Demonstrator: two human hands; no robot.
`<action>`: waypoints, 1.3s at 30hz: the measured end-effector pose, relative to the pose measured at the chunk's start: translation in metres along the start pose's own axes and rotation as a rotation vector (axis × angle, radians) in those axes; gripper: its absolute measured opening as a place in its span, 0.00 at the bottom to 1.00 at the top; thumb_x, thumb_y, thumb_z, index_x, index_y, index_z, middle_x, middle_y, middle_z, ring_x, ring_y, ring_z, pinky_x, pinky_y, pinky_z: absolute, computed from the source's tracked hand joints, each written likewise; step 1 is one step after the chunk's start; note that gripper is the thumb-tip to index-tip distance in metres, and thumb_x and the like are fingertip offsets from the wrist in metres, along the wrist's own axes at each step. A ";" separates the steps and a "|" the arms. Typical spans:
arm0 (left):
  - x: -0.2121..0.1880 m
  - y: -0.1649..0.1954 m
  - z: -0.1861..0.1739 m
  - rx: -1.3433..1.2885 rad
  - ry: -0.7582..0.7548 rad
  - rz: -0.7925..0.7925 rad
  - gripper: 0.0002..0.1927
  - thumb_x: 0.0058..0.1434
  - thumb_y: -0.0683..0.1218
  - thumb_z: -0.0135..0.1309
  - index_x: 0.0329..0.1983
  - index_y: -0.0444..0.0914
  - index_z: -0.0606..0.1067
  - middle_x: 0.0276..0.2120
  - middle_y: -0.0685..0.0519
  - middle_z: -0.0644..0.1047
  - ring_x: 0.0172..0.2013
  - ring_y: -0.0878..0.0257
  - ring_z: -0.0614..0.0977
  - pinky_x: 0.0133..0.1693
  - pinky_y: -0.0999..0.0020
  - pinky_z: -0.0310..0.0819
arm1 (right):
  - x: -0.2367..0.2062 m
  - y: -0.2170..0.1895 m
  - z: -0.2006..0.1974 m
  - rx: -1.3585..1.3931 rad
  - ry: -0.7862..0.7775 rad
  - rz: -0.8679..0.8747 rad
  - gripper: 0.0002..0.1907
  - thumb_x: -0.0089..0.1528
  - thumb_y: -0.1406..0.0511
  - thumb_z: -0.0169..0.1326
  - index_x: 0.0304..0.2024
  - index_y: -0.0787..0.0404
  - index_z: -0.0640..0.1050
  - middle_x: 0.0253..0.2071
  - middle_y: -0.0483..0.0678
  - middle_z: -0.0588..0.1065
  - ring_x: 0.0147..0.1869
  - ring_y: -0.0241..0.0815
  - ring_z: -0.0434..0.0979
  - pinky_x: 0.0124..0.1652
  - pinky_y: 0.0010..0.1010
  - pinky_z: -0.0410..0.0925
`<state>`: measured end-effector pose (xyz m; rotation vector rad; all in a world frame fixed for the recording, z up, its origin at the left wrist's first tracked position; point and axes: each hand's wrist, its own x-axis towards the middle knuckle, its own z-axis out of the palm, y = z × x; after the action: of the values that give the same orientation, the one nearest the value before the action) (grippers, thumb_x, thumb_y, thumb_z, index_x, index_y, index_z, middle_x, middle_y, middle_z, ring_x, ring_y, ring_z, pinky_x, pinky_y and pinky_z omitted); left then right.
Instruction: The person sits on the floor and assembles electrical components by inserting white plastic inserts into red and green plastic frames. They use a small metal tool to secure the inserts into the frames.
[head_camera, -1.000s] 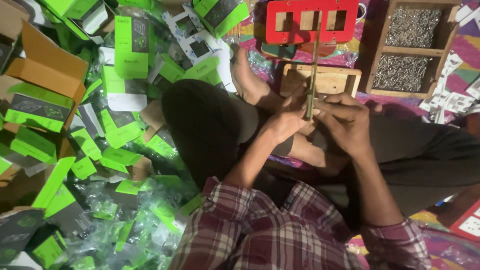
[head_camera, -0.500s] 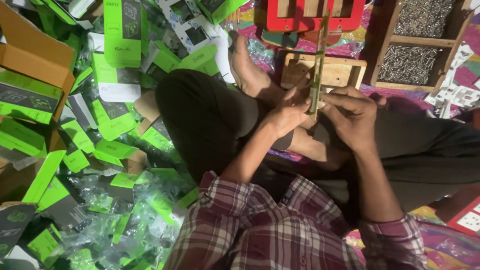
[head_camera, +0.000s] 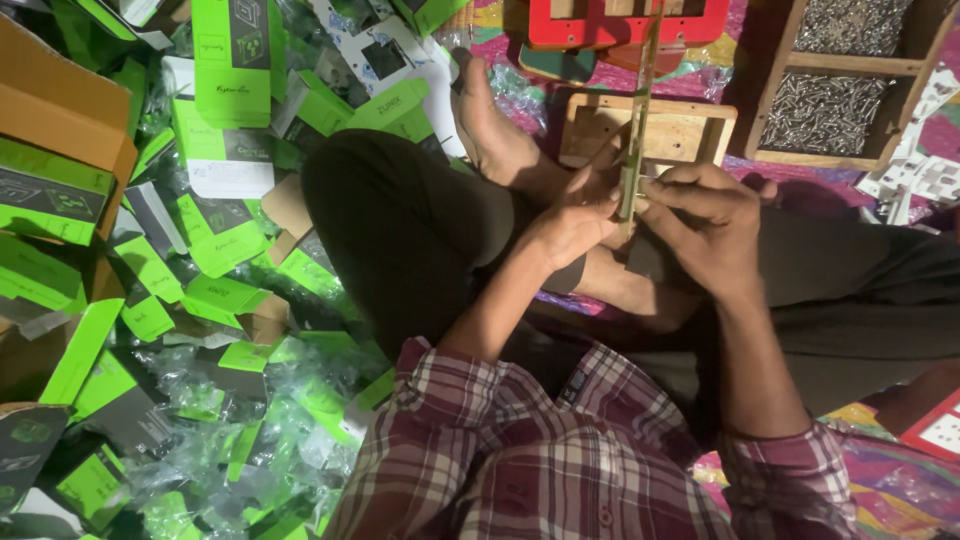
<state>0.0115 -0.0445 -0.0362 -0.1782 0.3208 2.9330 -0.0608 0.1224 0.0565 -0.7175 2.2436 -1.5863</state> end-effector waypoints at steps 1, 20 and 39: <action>0.000 0.000 -0.001 -0.002 -0.001 0.001 0.49 0.64 0.38 0.62 0.83 0.46 0.50 0.55 0.57 0.72 0.50 0.67 0.73 0.60 0.66 0.67 | 0.001 0.000 -0.001 -0.016 -0.021 -0.016 0.12 0.64 0.75 0.65 0.51 0.66 0.83 0.46 0.50 0.79 0.48 0.38 0.79 0.48 0.25 0.72; 0.003 -0.009 -0.013 0.041 0.050 -0.043 0.51 0.65 0.38 0.61 0.83 0.48 0.46 0.52 0.58 0.71 0.50 0.67 0.73 0.65 0.61 0.63 | 0.006 -0.002 -0.008 0.055 -0.018 0.068 0.07 0.63 0.74 0.66 0.43 0.66 0.83 0.42 0.48 0.79 0.47 0.36 0.79 0.49 0.25 0.72; -0.002 -0.012 -0.027 0.095 0.041 -0.067 0.46 0.70 0.36 0.55 0.83 0.51 0.45 0.54 0.57 0.71 0.52 0.67 0.73 0.64 0.59 0.67 | 0.004 0.008 -0.014 0.126 -0.094 0.113 0.07 0.62 0.76 0.64 0.43 0.68 0.81 0.41 0.47 0.77 0.46 0.35 0.77 0.46 0.24 0.70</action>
<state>0.0180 -0.0393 -0.0642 -0.2308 0.4497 2.8434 -0.0735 0.1331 0.0540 -0.6070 2.0590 -1.5893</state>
